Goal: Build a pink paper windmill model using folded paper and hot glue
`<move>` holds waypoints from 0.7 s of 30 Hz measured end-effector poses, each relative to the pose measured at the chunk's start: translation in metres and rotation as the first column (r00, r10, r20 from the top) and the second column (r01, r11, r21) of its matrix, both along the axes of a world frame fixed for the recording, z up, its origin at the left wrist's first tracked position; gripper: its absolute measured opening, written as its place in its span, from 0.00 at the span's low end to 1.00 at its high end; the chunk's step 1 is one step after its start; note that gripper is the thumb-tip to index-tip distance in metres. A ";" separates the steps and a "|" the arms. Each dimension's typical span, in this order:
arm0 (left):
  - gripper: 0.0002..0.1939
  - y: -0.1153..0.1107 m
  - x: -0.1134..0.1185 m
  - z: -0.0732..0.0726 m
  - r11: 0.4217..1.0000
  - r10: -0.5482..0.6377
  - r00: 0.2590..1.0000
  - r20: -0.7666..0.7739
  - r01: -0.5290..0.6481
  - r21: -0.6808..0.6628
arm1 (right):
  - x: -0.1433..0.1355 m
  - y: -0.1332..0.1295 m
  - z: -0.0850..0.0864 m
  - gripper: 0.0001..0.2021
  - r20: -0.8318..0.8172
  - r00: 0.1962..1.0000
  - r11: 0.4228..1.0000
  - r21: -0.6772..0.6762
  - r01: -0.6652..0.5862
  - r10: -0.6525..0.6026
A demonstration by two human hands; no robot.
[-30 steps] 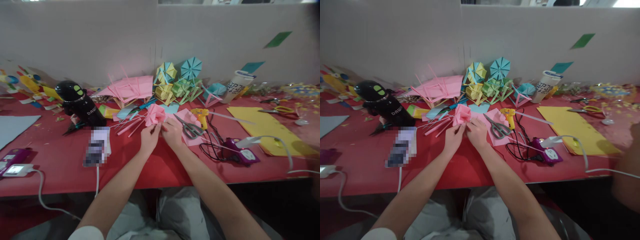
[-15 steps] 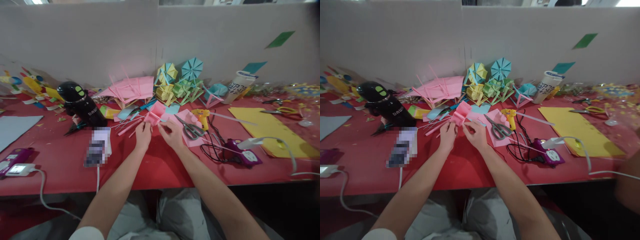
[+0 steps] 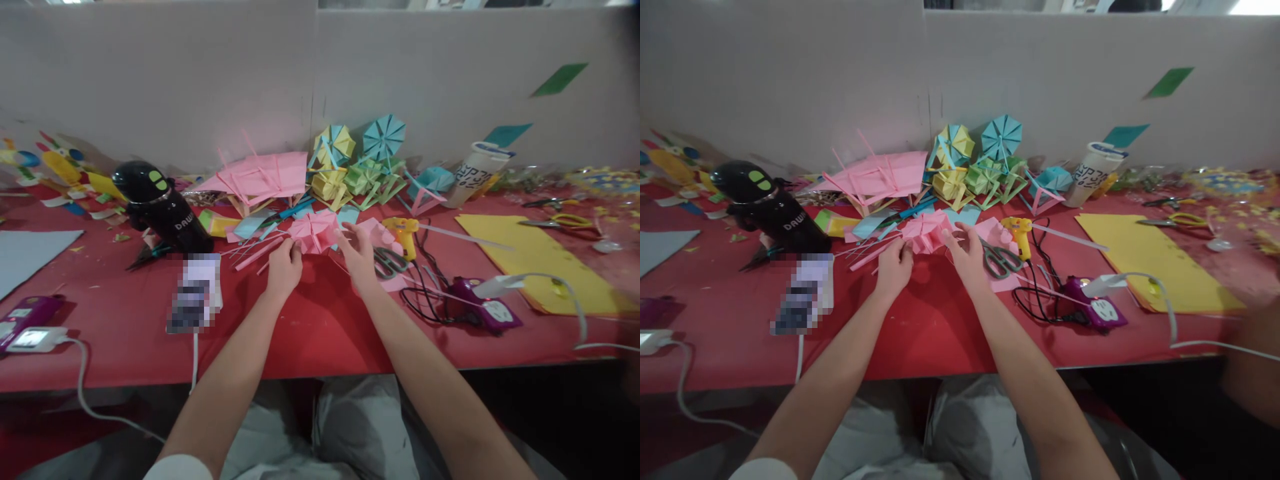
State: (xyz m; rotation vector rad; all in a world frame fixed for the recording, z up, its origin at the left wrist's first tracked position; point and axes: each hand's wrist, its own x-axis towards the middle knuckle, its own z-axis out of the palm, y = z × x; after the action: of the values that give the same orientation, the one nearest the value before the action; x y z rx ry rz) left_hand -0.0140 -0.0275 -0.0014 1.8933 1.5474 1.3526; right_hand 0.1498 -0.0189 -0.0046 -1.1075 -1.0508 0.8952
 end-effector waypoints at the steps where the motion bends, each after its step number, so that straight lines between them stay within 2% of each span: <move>1: 0.16 0.000 -0.002 0.000 1.000 -0.014 1.000 -0.012 0.014 0.000 | 0.002 0.001 -0.001 0.24 0.040 0.999 1.000 0.004 -0.009 0.008; 3: 0.16 0.002 -0.004 -0.001 1.000 -0.030 0.999 -0.023 0.030 0.000 | 0.004 0.002 -0.003 0.23 0.128 0.992 1.000 0.008 -0.019 0.018; 7: 0.15 0.003 -0.007 0.000 0.998 -0.061 0.998 0.004 0.061 0.006 | 0.007 0.006 -0.009 0.23 0.259 0.965 0.999 0.035 0.042 -0.049; 12: 0.18 0.002 -0.008 0.001 0.998 -0.068 0.998 0.009 0.068 0.001 | 0.006 0.006 -0.012 0.19 0.293 0.954 0.992 0.120 0.031 -0.066; 16: 0.18 0.002 -0.007 0.001 0.997 -0.071 0.997 -0.020 0.072 0.017 | 0.006 0.004 -0.010 0.14 0.306 0.942 0.984 0.150 0.096 -0.139; 18: 0.18 0.002 -0.007 0.000 0.997 -0.080 0.996 -0.039 0.081 0.017 | 0.007 0.004 -0.009 0.11 0.348 0.929 0.986 0.152 0.073 -0.123; 21: 0.18 0.001 -0.006 0.000 0.995 -0.102 0.992 -0.070 0.102 -0.002 | 0.009 0.003 -0.008 0.08 0.490 0.870 0.986 0.162 -0.035 -0.049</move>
State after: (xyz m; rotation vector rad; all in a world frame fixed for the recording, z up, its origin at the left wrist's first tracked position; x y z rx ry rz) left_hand -0.0204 -0.0261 -0.0018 2.0115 1.4608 1.2569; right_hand 0.1591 -0.0158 -0.0124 -1.2277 -1.5119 0.5088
